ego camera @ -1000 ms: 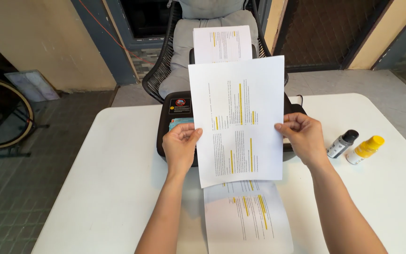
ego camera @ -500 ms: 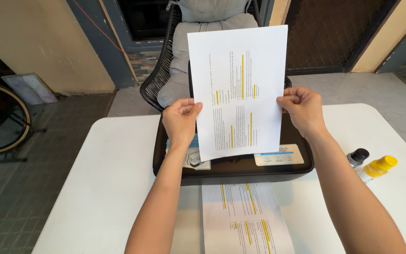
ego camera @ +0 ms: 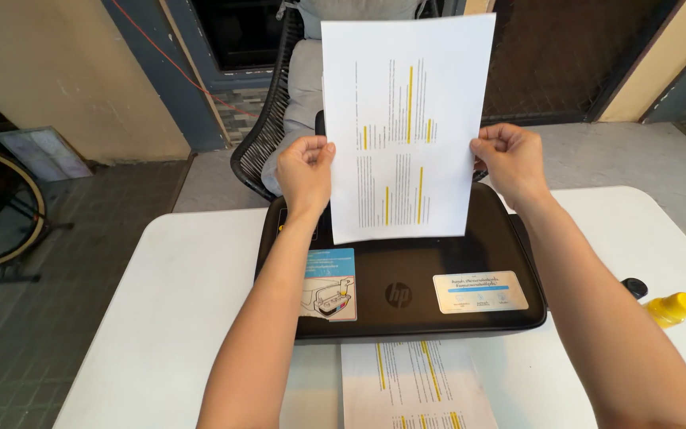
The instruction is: The person repeatedly loads single sheets of paper into the top input slot of a desktop printer, then retrieves them from the output tray. The person handles both blank and printed sheets, stacking them on the table between cycles.
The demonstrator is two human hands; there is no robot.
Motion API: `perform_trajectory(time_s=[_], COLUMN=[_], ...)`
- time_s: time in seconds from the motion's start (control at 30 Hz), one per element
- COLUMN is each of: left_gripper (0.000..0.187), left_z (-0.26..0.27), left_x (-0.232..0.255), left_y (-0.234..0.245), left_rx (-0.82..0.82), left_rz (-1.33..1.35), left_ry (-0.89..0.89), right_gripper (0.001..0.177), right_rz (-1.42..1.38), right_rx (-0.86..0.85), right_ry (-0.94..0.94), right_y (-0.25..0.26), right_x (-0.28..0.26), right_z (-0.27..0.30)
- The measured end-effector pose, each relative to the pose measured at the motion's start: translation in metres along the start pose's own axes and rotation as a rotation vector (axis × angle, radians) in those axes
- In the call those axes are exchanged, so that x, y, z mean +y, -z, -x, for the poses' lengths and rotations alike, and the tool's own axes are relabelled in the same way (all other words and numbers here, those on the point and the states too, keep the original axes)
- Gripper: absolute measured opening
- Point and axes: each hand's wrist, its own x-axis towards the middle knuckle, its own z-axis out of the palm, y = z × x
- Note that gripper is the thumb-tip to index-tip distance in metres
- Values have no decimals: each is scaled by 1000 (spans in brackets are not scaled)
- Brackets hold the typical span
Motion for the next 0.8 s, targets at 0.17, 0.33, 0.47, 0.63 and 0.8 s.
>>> perform_trajectory(time_s=[0.17, 0.33, 0.47, 0.63, 0.8], left_gripper=[15, 13, 12, 12, 12], left_z=[-31, -56, -76, -92, -97], left_x=[-4, -3, -1, -6, -33], left_y=[-12, -22, -28, -38, -48], left_rx=[6, 48, 57, 52, 50], left_rz=[8, -33, -17, -16, 14], left_ry=[-26, -62, -114, -81, -99], right_gripper=[5, 4, 4, 5, 4], right_rz=[18, 40, 15, 25, -12], right_rx=[16, 18, 30, 51, 48], right_ry=[17, 83, 101, 83, 84], right_y=[-3, -8, -11, -17, -28], right_x=[-3, -4, -6, -2, 17], right_z=[-30, -56, -74, -86, -93])
